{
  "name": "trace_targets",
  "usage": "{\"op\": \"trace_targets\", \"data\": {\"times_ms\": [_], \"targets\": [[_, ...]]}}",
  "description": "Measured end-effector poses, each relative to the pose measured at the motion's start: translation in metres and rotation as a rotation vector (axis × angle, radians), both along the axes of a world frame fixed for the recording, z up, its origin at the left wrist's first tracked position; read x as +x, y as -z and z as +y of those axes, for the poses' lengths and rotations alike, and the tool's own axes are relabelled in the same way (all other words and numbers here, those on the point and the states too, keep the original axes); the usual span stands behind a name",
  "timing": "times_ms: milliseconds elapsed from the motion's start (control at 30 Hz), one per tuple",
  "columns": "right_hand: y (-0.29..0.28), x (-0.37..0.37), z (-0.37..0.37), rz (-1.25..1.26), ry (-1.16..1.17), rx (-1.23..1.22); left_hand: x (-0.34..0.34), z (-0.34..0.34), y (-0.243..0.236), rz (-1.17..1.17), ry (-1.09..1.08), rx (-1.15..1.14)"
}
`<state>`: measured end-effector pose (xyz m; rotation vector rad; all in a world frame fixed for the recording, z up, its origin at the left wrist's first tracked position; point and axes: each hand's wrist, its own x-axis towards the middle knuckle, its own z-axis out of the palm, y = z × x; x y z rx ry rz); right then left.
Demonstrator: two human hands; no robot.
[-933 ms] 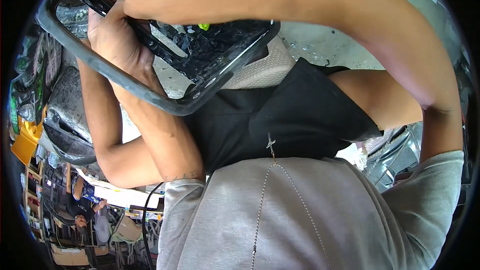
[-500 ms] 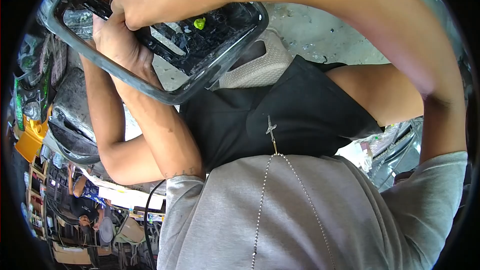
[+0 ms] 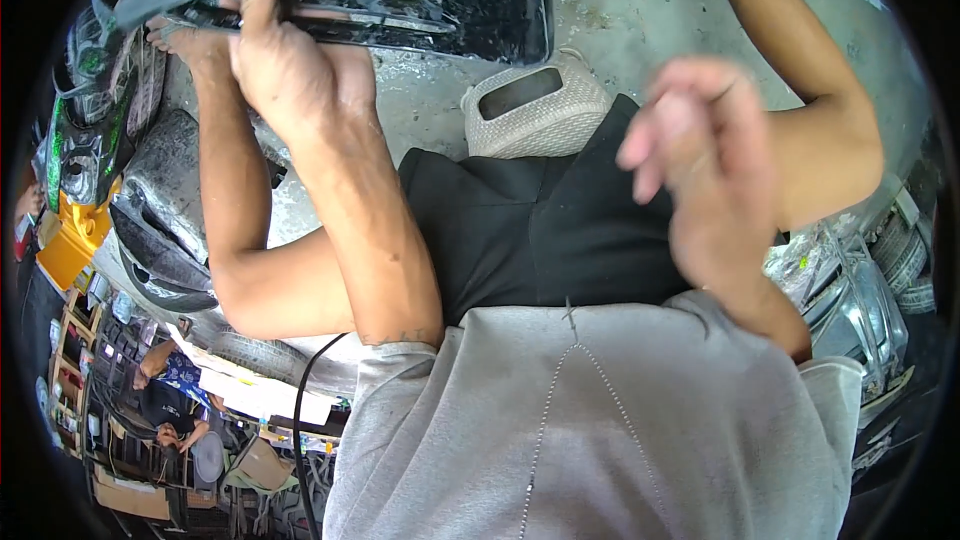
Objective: Cleaning or scraping residue from a black plastic vehicle part using a small tool.
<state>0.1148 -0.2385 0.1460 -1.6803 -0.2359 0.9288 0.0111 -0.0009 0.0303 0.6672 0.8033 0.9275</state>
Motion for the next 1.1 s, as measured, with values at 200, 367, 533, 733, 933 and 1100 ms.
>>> {"op": "trace_targets", "data": {"times_ms": [200, 367, 533, 733, 933, 1100], "targets": [[0.022, -0.016, 0.025, 0.053, -0.270, -0.054, 0.003, -0.010, -0.011, 0.091, -0.183, 0.168], [0.056, -0.032, 0.058, -0.323, -0.357, -0.076, 0.004, -0.010, 0.005, 0.218, -0.276, 0.280], [0.077, -0.058, 0.072, -0.167, -0.258, -0.077, 0.005, -0.012, 0.008, 0.355, -0.391, 0.247], [0.093, -0.053, 0.082, 0.138, -0.229, -0.152, 0.008, -0.018, -0.003, 0.456, -0.356, 0.486], [0.091, -0.055, 0.088, 0.142, -0.201, -0.147, 0.002, -0.010, -0.002, 0.523, -0.296, 0.433], [0.092, -0.059, 0.097, 0.090, -0.195, -0.181, 0.003, -0.012, 0.000, 0.529, -0.312, 0.438]]}}
